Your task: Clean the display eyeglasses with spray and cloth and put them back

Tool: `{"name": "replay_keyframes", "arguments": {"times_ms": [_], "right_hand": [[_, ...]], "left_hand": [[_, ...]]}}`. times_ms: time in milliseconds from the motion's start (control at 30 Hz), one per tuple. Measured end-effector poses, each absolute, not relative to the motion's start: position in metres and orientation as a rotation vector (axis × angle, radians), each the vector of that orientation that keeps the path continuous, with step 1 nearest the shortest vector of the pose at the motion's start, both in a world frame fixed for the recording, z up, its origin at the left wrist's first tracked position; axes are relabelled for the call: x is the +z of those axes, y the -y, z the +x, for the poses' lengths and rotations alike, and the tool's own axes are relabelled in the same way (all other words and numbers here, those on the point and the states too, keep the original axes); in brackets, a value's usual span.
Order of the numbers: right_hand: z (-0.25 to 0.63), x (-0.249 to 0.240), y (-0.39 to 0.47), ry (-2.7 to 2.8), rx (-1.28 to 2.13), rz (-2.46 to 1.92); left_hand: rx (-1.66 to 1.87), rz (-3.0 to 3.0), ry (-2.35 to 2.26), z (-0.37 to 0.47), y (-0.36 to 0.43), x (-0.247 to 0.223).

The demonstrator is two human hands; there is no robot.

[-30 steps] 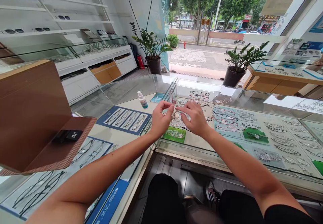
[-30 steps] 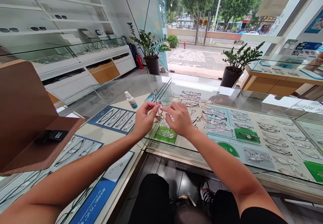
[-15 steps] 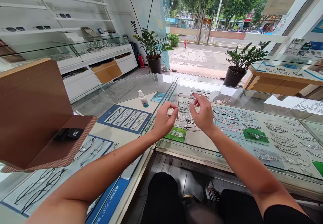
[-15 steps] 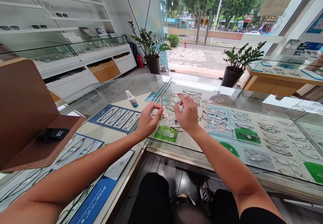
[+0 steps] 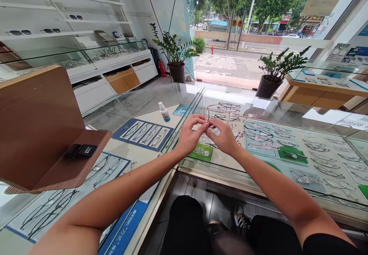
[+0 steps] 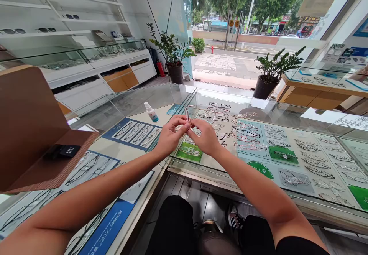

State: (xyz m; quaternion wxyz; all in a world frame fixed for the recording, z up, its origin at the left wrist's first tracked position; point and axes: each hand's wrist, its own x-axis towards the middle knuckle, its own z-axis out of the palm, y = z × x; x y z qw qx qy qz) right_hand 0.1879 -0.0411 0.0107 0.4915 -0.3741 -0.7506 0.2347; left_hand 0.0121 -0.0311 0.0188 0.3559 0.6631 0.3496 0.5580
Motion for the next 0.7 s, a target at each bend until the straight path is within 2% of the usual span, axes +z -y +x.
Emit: {"name": "replay_keyframes", "arguments": {"times_ms": [233,400,533,600,700], "right_hand": [[0.19,0.015,0.038,1.769,0.809,-0.821],[0.191,0.014,0.034,1.691,0.785,-0.855],[0.195,0.016,0.032,1.628,0.736,-0.903],[0.198,0.019,0.031,1.621,0.705,-0.916],[0.201,0.022,0.031,1.622,0.676,-0.93]], "left_hand": [[1.355,1.579,-0.857,0.007,0.019,0.016],[1.326,1.692,-0.881,0.004,0.017,0.02],[1.381,1.949,-1.141,-0.005,0.011,0.018],[1.215,2.165,-1.339,-0.012,0.005,0.014],[0.776,2.323,-1.483,-0.02,-0.004,0.006]]}}
